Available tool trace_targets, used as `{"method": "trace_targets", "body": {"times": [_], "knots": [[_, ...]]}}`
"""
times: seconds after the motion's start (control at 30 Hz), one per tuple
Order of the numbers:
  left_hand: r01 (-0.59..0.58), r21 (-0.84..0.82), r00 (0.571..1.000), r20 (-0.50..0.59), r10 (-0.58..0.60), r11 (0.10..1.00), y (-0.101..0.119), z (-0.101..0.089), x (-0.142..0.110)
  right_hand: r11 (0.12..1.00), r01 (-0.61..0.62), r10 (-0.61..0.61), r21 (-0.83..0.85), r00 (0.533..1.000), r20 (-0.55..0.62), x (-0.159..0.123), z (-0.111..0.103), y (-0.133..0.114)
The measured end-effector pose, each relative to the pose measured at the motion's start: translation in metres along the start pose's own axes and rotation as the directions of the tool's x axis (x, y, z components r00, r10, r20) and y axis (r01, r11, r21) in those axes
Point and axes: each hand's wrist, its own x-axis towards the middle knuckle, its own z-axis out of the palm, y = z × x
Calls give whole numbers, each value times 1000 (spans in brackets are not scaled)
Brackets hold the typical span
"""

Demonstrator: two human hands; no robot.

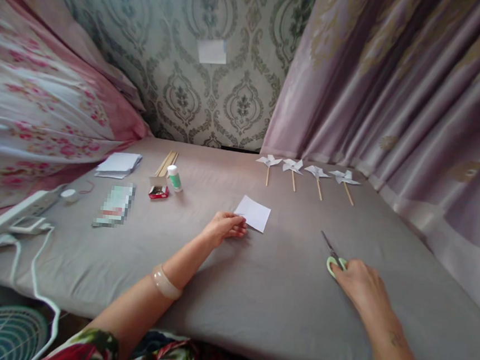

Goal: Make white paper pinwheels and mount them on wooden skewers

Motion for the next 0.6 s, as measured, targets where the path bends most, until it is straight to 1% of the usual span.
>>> {"method": "trace_targets", "body": {"times": [0.07,0.17,0.27,0.33,0.4,0.43,0.5,0.6], "knots": [[-38,17,999,-27,39,999,8,-10,2,1000,14,-13,12,1000,-12,2,5,1],[-124,19,986,-109,126,992,19,-27,7,1000,-17,17,18,1000,26,7,10,4],[-221,7,951,-220,217,975,26,-46,13,999,6,-8,32,997,75,13,14,12],[-269,-1,923,-284,258,963,27,-57,18,999,13,-19,52,994,106,16,14,16],[-295,-6,902,-331,277,955,26,-65,24,998,-4,-1,66,997,72,18,8,12],[-302,-7,895,-348,281,953,25,-68,26,998,-1,-1,65,1000,27,18,2,6],[-309,-8,886,-365,285,951,23,-72,30,997,19,-14,78,998,-58,17,-13,-19],[-317,-2,885,-360,295,948,19,-73,33,959,215,-192,187,973,-131,16,-40,-77]]}}
